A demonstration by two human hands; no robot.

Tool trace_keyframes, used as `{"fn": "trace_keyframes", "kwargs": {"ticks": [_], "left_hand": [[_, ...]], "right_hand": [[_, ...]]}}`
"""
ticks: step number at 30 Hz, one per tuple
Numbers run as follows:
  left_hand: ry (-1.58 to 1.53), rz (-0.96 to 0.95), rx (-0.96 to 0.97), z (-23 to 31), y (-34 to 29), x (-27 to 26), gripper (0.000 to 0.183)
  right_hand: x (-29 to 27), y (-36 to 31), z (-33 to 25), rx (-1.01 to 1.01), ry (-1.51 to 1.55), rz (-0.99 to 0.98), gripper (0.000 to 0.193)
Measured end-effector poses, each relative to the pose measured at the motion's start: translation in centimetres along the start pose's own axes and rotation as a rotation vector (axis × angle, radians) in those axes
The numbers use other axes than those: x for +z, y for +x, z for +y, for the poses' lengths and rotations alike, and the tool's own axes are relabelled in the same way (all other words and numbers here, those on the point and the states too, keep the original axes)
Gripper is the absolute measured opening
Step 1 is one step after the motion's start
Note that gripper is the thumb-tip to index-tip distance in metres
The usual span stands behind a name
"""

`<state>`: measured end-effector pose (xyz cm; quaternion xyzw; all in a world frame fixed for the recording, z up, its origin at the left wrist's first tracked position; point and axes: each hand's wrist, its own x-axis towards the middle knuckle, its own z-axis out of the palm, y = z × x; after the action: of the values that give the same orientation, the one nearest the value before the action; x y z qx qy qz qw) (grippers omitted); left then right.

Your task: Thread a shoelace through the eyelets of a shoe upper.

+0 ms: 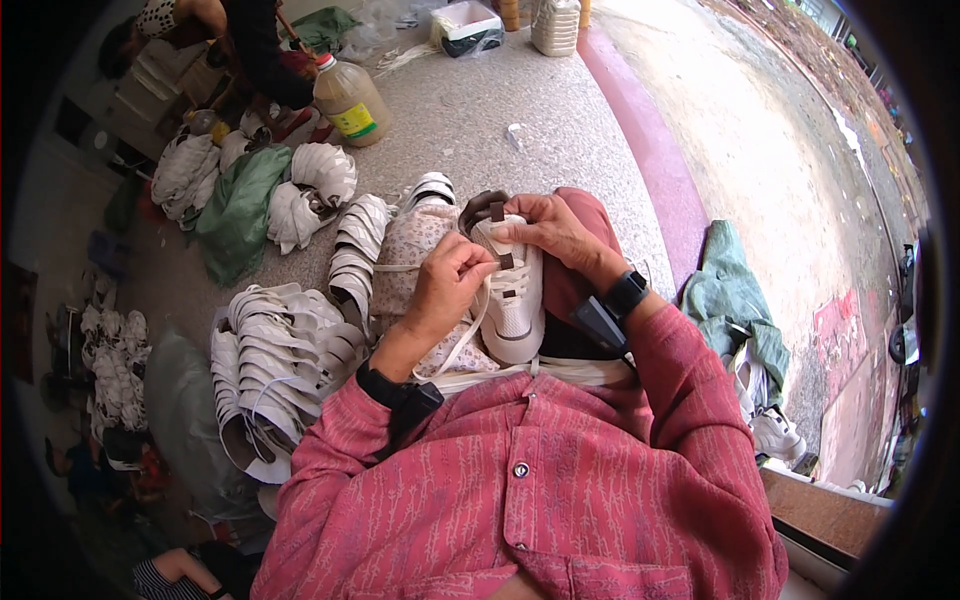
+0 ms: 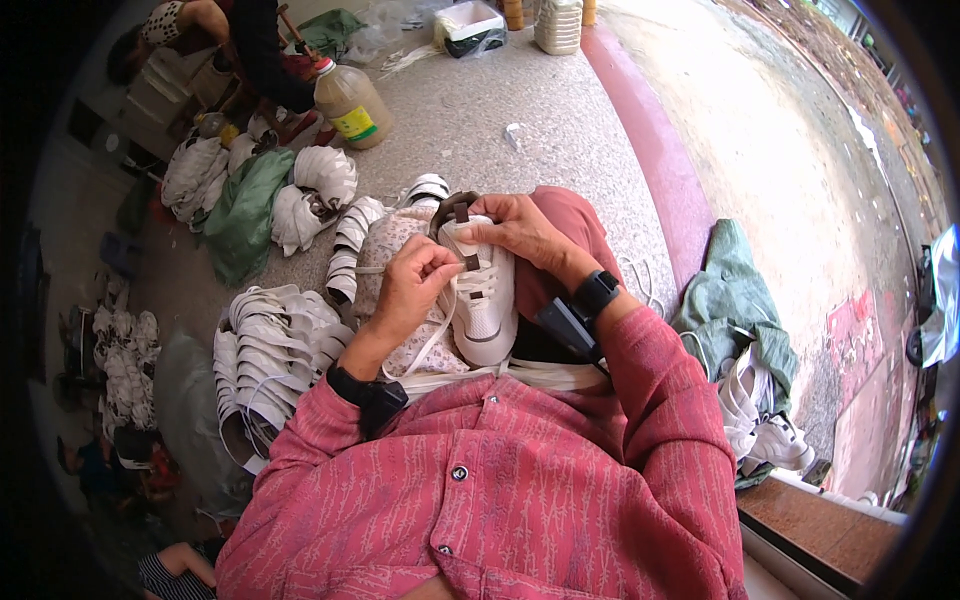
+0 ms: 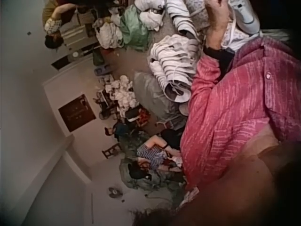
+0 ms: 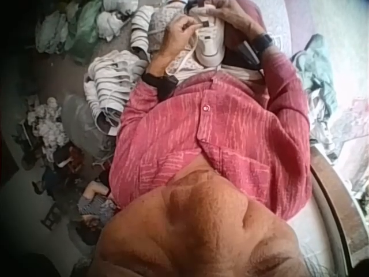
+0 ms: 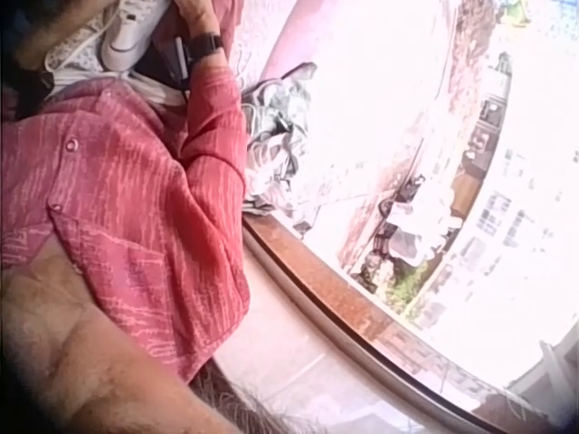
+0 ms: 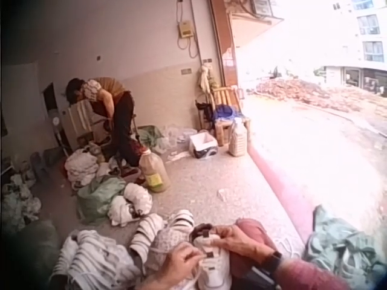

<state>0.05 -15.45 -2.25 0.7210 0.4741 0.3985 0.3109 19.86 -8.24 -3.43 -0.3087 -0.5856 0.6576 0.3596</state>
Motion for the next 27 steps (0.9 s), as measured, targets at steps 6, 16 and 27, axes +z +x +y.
{"fn": "trace_keyframes", "kwargs": {"ticks": [6, 16, 27], "left_hand": [[0.24, 0.079, 0.263, -0.3, 0.6, -0.3, 0.022], [-0.263, -0.396, -0.17, -0.8, 4.1, -2.8, 0.067], [-0.298, -0.436, -0.26, -2.1, 4.8, -1.9, 0.063]], "right_hand": [[-0.3, -0.1, 0.1, 0.002, 0.026, -0.012, 0.018], [0.4, -4.1, 1.0, -0.251, -0.362, 0.464, 0.015], [4.0, -6.5, -0.6, 0.072, -0.164, 0.295, 0.017]]}}
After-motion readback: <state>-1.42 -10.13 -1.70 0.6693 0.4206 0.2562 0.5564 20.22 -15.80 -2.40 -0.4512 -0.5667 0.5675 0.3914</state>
